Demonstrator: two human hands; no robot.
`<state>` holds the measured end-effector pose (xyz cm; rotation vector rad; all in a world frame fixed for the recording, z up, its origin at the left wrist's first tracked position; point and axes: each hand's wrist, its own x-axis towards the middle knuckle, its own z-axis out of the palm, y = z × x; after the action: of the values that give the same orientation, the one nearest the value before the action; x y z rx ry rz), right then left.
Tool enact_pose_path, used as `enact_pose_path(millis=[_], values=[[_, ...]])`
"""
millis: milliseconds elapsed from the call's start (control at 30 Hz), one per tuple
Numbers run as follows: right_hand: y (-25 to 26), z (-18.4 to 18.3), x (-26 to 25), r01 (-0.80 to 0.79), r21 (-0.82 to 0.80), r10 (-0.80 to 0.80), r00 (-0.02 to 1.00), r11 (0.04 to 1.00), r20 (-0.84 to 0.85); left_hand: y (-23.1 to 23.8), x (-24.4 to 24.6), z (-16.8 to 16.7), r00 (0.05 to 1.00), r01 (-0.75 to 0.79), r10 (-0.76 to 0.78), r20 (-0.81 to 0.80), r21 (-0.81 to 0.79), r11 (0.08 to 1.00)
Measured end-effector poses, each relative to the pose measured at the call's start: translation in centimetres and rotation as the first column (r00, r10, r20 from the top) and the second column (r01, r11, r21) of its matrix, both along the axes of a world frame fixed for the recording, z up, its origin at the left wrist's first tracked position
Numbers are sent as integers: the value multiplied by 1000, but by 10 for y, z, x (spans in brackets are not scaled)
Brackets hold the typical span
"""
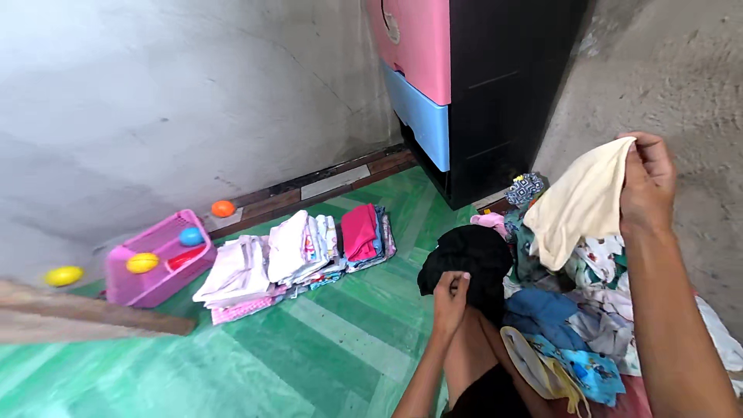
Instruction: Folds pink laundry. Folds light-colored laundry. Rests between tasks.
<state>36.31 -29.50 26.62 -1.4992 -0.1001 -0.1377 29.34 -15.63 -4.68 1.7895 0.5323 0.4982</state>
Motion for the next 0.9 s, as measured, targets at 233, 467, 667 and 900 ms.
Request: enact_pose_path(millis=[233,467,667,900], values=[[-35,-91,32,-296,190,282,955,936,94,-26,8,55,986,129,-161,-44,-407,904],[-149,-310,61,-449,-145,438,893,881,-107,-43,-52,-5,967,154,-185,-177,-173,973],[-193,-375,22,-302,-550,189,949,779,-253,-31,-119,-35,949,104,-192,-250,-328,939],[-154,-350,29,-264,-617,342,940,741,9,-34,-124,-42,970,86,-165,-177,-385,919]])
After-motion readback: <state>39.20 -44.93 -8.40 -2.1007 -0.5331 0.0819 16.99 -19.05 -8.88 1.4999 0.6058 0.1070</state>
